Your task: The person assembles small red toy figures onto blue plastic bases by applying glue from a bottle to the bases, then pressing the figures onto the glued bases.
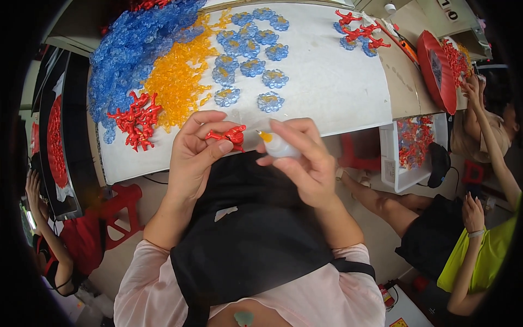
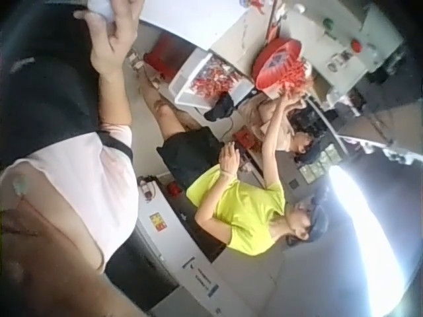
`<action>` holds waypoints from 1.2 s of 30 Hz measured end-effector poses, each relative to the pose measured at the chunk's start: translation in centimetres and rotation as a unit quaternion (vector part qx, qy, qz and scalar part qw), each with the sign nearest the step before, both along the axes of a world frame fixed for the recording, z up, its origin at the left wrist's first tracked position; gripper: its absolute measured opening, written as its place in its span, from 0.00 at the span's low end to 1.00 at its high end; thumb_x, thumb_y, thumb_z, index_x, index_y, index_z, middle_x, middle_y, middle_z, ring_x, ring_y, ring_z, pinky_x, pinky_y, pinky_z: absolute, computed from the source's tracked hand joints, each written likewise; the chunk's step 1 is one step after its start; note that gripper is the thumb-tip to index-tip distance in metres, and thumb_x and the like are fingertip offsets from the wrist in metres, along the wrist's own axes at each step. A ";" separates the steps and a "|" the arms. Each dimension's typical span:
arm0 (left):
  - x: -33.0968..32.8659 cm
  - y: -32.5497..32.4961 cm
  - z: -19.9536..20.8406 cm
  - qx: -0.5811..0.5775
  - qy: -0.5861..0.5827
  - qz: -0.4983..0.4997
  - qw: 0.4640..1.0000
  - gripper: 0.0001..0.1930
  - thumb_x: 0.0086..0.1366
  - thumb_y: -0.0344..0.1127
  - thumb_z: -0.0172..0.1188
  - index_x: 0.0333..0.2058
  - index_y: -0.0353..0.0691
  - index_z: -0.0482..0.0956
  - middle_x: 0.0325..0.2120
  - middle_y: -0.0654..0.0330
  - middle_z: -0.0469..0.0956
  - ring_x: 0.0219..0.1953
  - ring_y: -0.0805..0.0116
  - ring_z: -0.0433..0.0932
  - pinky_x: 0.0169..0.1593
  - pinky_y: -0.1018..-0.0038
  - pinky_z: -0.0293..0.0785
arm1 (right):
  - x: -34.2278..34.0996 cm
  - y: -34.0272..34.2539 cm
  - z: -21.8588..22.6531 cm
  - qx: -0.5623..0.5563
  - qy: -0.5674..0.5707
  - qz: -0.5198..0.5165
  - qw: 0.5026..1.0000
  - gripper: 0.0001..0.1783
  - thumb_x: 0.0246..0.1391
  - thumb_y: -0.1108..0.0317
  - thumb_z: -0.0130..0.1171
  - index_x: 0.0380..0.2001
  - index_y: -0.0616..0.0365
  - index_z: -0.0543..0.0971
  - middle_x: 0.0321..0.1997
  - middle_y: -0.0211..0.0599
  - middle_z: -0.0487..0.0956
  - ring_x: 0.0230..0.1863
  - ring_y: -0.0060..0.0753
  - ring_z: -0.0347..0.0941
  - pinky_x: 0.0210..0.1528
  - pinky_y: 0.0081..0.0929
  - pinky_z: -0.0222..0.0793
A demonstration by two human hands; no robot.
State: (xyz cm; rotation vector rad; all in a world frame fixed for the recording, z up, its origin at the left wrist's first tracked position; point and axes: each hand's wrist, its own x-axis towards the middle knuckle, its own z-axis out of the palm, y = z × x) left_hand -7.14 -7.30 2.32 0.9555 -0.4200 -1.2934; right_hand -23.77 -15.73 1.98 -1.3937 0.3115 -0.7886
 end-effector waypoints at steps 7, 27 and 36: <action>0.0 0.5 -0.3 -0.040 -0.044 0.000 0.998 0.12 0.53 0.20 0.54 0.38 0.33 0.70 0.36 0.59 0.73 0.38 0.76 0.71 0.42 0.82 0.67 | -1.7 -0.7 1.6 -0.019 -0.049 -0.165 0.985 0.22 0.32 0.70 0.68 0.30 0.60 0.66 0.32 0.41 0.69 0.34 0.30 0.69 0.35 0.21 0.67; -0.9 0.7 -0.2 -0.083 -0.114 0.014 0.990 0.13 0.54 0.19 0.53 0.39 0.30 0.67 0.38 0.52 0.73 0.42 0.70 0.72 0.47 0.77 0.67 | -1.2 0.1 2.1 -0.315 -0.006 -0.168 0.934 0.26 0.23 0.72 0.73 0.30 0.59 0.71 0.31 0.38 0.72 0.27 0.28 0.71 0.25 0.17 0.64; -0.9 0.7 -0.2 -0.075 -0.124 0.006 0.989 0.13 0.53 0.19 0.53 0.39 0.31 0.68 0.37 0.53 0.73 0.41 0.72 0.72 0.45 0.79 0.68 | -1.2 0.1 2.2 -0.329 0.009 -0.156 0.931 0.26 0.23 0.73 0.73 0.31 0.59 0.71 0.31 0.39 0.72 0.27 0.28 0.71 0.25 0.18 0.64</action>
